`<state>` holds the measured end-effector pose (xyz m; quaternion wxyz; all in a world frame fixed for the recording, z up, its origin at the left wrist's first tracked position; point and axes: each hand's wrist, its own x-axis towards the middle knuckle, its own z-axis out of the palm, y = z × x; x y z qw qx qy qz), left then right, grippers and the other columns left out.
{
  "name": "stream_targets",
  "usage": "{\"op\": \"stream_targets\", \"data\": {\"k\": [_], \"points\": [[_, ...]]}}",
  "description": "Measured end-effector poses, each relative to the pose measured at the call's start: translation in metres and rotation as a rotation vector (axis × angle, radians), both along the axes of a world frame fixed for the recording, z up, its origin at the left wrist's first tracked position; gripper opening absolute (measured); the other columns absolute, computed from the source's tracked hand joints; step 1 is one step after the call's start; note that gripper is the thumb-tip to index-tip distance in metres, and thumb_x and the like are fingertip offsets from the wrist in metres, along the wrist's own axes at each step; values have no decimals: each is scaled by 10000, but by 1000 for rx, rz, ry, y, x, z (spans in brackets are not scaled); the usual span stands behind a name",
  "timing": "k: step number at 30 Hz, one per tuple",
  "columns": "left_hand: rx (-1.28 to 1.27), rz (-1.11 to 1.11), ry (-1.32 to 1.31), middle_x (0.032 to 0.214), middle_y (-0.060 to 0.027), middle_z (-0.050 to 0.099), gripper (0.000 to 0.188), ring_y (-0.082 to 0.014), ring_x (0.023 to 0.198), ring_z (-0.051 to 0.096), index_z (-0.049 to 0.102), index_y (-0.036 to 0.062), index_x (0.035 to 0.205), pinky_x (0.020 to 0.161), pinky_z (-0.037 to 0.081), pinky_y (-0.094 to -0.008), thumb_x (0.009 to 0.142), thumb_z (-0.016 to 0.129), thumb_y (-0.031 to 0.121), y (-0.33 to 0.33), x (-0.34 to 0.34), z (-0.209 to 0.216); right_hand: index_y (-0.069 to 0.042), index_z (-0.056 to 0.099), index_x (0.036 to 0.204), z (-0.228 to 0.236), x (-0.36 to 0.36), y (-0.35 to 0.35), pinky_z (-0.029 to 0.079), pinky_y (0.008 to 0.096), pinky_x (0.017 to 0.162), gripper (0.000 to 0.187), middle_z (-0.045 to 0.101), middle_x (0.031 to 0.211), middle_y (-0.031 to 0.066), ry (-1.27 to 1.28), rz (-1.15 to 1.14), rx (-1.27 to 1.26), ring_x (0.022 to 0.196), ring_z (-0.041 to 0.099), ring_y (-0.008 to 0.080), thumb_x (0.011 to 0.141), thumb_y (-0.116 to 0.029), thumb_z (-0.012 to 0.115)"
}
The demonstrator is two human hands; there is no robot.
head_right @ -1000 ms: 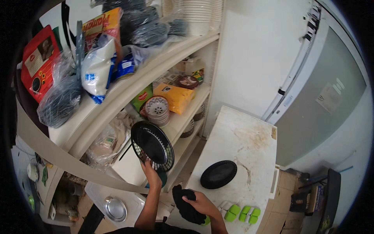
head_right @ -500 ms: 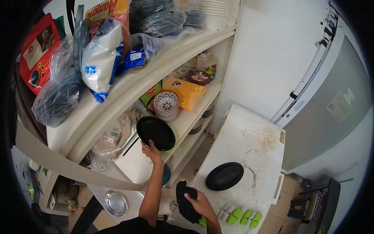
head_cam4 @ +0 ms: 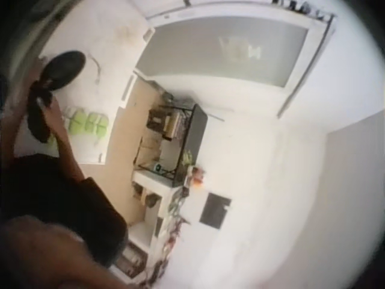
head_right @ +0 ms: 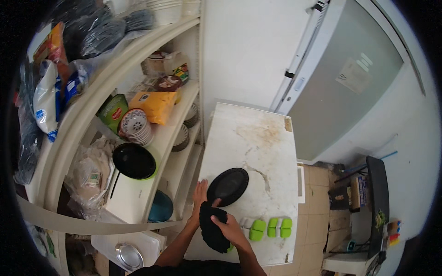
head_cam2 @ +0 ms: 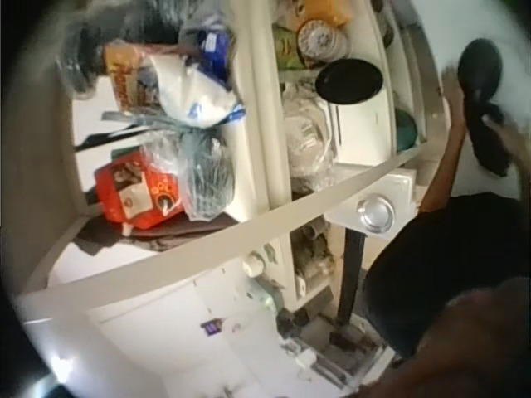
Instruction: Drying and stacking plastic restaurant baskets using a cloth.
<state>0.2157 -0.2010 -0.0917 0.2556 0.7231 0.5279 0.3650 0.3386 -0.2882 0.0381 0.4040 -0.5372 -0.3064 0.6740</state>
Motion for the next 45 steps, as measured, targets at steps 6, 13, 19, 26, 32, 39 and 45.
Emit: {"op": "stream_targets", "data": {"k": [6, 13, 19, 26, 32, 39, 45], "points": [[-146, -45, 285, 1465, -262, 264, 1120, -451, 1375, 210, 181, 80, 1498, 1112, 162, -577, 653, 796, 485, 9, 42, 4, 23, 607, 1128, -10, 31, -22, 503, 271, 714, 319, 668, 931, 56, -43, -105, -9, 788, 619, 123, 924, -220, 628], [-50, -40, 236, 1422, -241, 319, 1094, -430, 1347, 274, 239, 94, 1477, 1107, 181, -584, 624, 835, 432, 10, 44, 5, 36, 605, 1123, -20, 46, -32, 501, 265, 720, 334, 671, 938, 67, -13, -223, -4, 808, 624, 132, 920, -228, 633], [-4, -53, -190, 1380, -195, 344, 992, -341, 1304, 372, 368, 95, 1416, 1059, 382, -433, 575, 890, 150, -15, 32, 75, 19, 582, 1146, 3, 27, -30, 479, 322, 868, 298, 631, 1077, 107, -195, -994, 299, 967, 611, 208, 901, -143, 632], [-524, -243, -1221, 1485, -123, 223, 760, -248, 1270, 429, 432, 55, 1353, 985, 467, -395, 676, 741, -102, -81, 31, 138, -22, 605, 1077, -10, 18, -29, 287, 472, 1092, 347, 584, 1201, 155, -525, -638, 864, 1220, 505, 349, 755, 103, 583], [-919, -175, -1602, 1227, -117, 592, 398, -219, 1157, 555, 487, -7, 1294, 969, 480, -342, 919, 507, 124, -82, -5, 72, -50, 631, 1101, 2, 10, -33, 262, 526, 1105, 381, 599, 1238, 145, -646, -361, 1067, 1267, 481, 358, 725, 10, 622], [-907, -150, -1716, 1306, -146, 548, 420, -248, 1174, 550, 502, 17, 1298, 1047, 414, -390, 961, 454, 262, -103, -15, 96, -53, 588, 1207, 2, 35, -17, 214, 495, 1131, 479, 550, 1335, 102, -891, -210, 829, 1357, 372, 320, 733, 3, 617], [-776, -146, -1777, 1310, -125, 552, 463, -269, 1198, 536, 490, 33, 1317, 1069, 383, -419, 968, 450, 335, -96, -15, 110, -72, 551, 1295, 15, 6, -45, 252, 463, 1105, 557, 527, 1366, 89, -963, 73, 1096, 1347, 394, 271, 743, -91, 616]]}}
